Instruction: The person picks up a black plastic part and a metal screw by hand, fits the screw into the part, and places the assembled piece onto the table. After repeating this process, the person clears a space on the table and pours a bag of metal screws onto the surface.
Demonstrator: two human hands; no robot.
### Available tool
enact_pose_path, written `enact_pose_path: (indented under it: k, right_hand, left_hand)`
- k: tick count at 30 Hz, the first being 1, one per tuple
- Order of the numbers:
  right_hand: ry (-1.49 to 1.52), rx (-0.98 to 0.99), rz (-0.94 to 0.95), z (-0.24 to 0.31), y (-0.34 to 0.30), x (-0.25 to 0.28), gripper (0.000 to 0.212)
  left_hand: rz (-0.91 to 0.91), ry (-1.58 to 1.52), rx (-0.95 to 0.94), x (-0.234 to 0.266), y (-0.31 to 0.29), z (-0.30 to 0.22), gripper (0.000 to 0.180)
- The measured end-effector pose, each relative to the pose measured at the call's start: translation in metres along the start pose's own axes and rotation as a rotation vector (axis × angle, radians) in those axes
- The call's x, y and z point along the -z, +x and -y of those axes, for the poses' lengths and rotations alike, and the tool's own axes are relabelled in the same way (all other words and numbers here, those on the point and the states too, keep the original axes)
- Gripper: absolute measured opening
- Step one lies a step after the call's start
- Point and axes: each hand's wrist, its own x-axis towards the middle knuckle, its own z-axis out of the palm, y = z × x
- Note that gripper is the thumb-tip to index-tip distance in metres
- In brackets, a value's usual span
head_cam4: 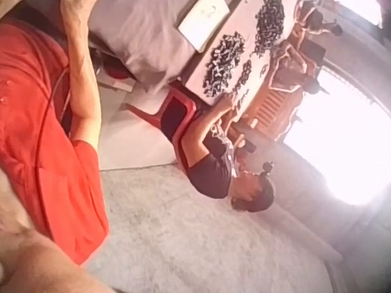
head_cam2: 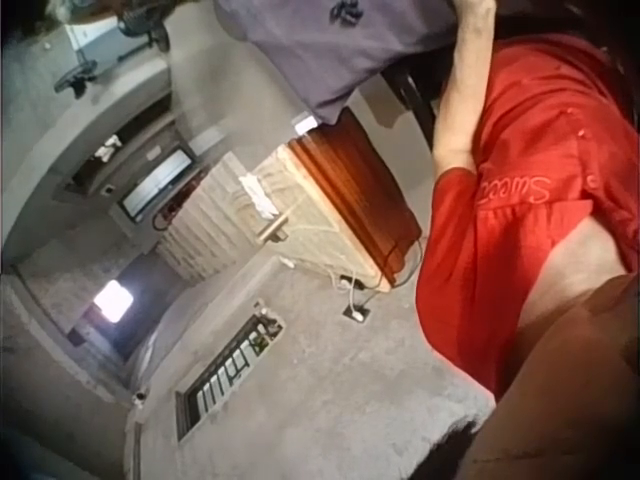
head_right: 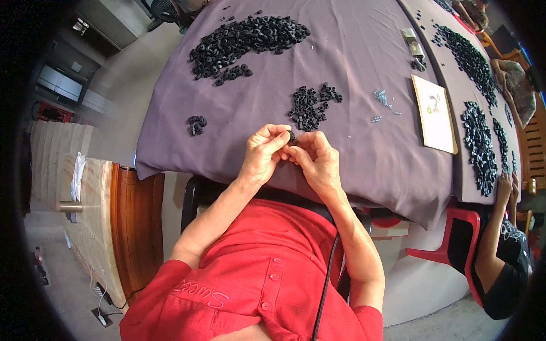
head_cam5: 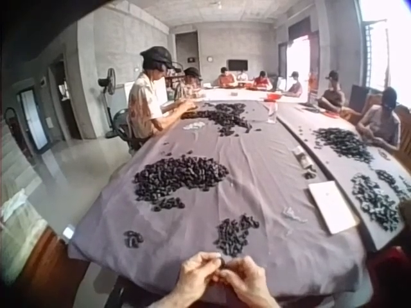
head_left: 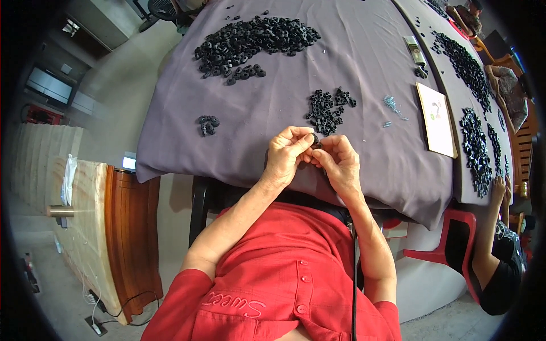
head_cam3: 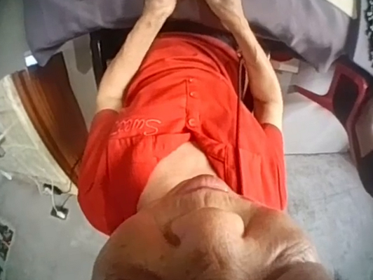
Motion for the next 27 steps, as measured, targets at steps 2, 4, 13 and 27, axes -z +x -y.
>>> enact_pose_path:
  k: [2,4,13,27]
  right_hand:
    - [-0.003,-0.034,-0.004,0.004,0.001,-0.001,0.021]
    - [-0.095,-0.016,0.008,-0.002,0.001,0.004,0.028]
    - [-0.269,0.132,0.204,0.018,0.007,0.014,0.047]
    - [-0.094,0.249,0.185,0.0,0.008,0.013,0.039]
  left_hand:
    - [-0.012,-0.001,0.014,-0.002,0.0,-0.001,0.01]
    - [-0.018,-0.019,0.057,-0.005,-0.001,-0.006,0.014]
    - [0.119,0.084,0.104,-0.003,-0.001,-0.011,0.031]
    - [0.2,-0.131,0.272,-0.001,-0.001,-0.015,0.042]
